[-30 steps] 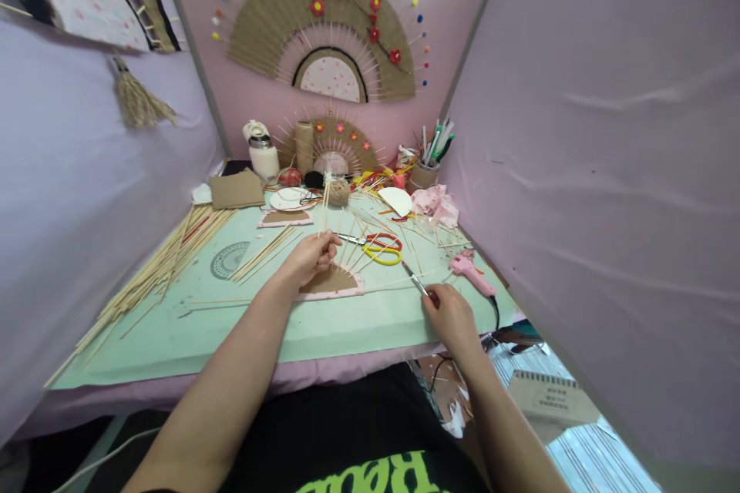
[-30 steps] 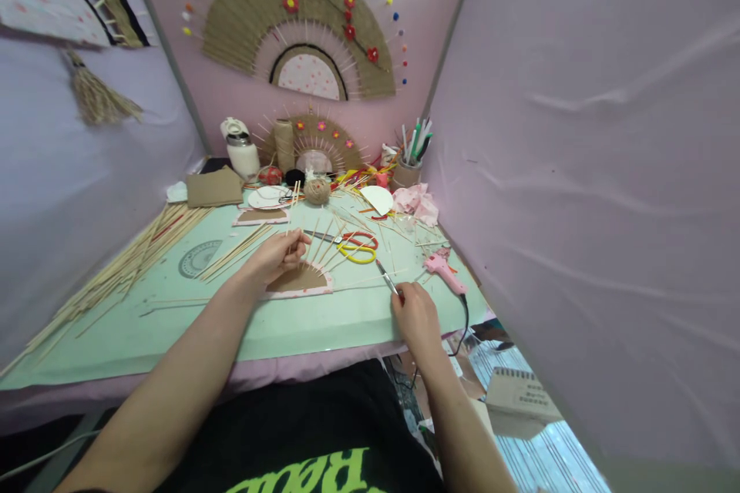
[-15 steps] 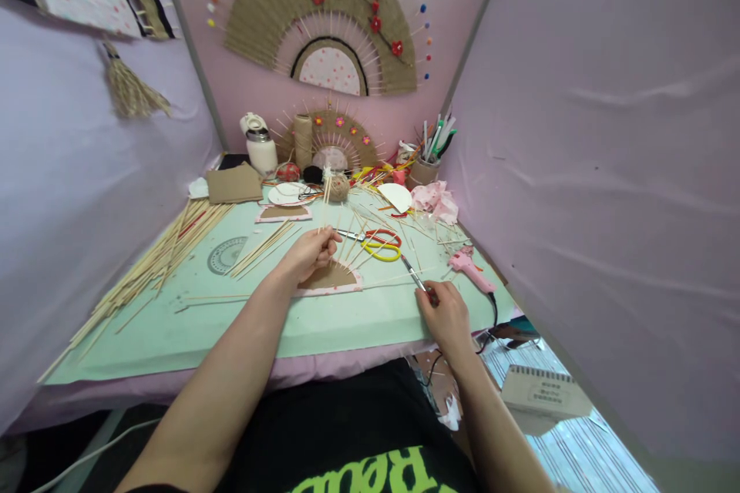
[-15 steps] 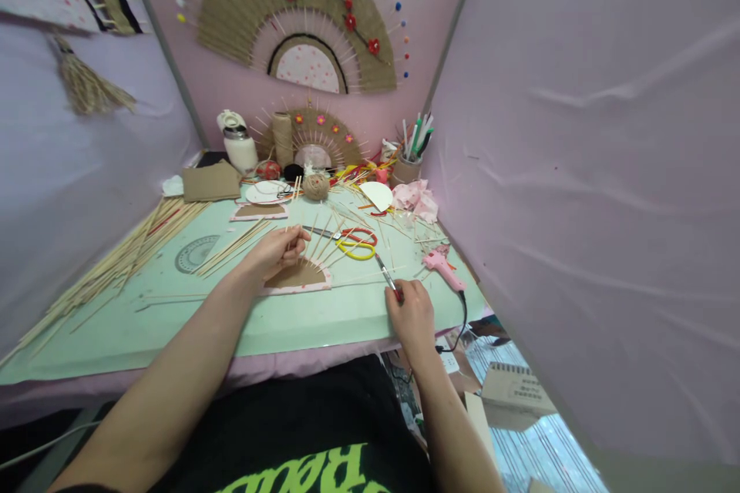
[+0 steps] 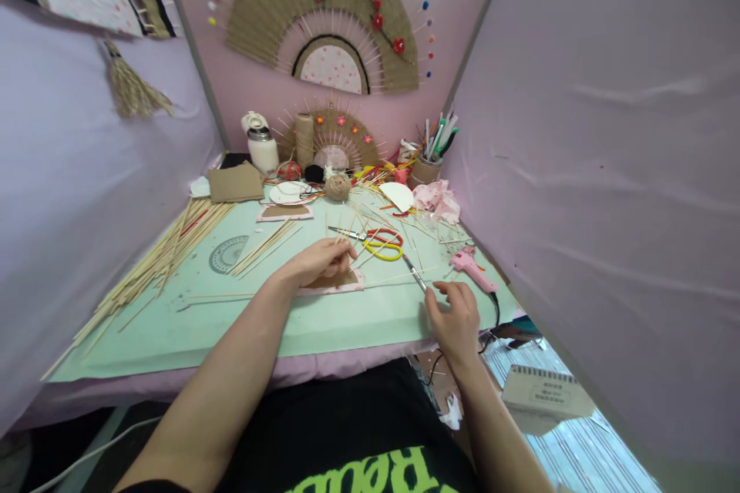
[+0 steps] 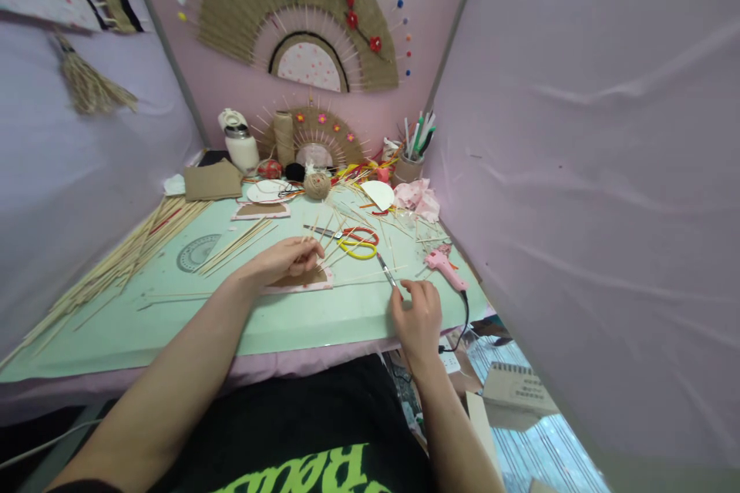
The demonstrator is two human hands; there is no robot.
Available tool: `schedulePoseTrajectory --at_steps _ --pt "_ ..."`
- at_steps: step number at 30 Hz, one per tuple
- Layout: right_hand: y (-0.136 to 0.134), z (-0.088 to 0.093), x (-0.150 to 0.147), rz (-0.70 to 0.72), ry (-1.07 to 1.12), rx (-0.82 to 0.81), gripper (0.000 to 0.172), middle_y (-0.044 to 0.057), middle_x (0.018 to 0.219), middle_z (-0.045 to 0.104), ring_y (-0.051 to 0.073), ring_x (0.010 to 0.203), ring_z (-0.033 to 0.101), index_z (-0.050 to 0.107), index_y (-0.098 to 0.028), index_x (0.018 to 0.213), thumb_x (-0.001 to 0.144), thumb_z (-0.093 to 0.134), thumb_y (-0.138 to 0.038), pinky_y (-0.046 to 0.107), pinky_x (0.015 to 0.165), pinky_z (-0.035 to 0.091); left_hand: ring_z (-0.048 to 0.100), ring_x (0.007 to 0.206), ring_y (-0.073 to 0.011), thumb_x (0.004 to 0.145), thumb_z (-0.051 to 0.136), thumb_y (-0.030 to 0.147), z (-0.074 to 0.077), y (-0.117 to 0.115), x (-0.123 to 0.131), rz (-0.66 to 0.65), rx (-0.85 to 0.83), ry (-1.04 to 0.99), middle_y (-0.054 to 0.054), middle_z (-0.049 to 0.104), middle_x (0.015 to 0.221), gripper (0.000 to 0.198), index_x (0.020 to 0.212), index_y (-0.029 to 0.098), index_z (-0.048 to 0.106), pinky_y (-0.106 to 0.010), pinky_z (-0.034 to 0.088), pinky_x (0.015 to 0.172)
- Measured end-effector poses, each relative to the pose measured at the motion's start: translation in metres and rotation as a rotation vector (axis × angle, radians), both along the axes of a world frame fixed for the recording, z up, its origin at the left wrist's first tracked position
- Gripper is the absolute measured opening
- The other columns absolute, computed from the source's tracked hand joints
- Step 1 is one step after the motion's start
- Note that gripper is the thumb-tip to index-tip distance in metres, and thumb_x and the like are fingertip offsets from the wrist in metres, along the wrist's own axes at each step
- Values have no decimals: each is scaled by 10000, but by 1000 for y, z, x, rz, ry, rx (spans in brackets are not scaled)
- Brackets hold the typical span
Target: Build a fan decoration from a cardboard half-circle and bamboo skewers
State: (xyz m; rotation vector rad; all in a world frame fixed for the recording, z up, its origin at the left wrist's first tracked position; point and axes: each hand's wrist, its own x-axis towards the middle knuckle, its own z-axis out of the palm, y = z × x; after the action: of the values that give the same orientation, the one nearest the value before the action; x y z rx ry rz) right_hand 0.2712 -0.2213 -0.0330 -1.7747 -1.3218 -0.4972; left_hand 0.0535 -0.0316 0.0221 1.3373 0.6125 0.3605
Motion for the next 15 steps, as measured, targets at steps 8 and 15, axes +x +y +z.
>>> schedulePoseTrajectory --at_steps 8,15 --pt "28 32 -20 291 -77 97 152 76 922 616 207 893 580 644 -208 1028 921 544 -167 363 797 489 282 447 -51 795 604 624 8 -16 0 -306 82 155 24 528 626 493 855 135 621 -226 189 430" --pt "58 39 -35 490 -312 -56 162 88 967 652 205 923 550 677 -208 1043 931 565 -175 342 784 449 402 498 -78 761 623 643 7 -16 2 -245 152 119 34 501 586 486 733 159 589 -223 348 515"
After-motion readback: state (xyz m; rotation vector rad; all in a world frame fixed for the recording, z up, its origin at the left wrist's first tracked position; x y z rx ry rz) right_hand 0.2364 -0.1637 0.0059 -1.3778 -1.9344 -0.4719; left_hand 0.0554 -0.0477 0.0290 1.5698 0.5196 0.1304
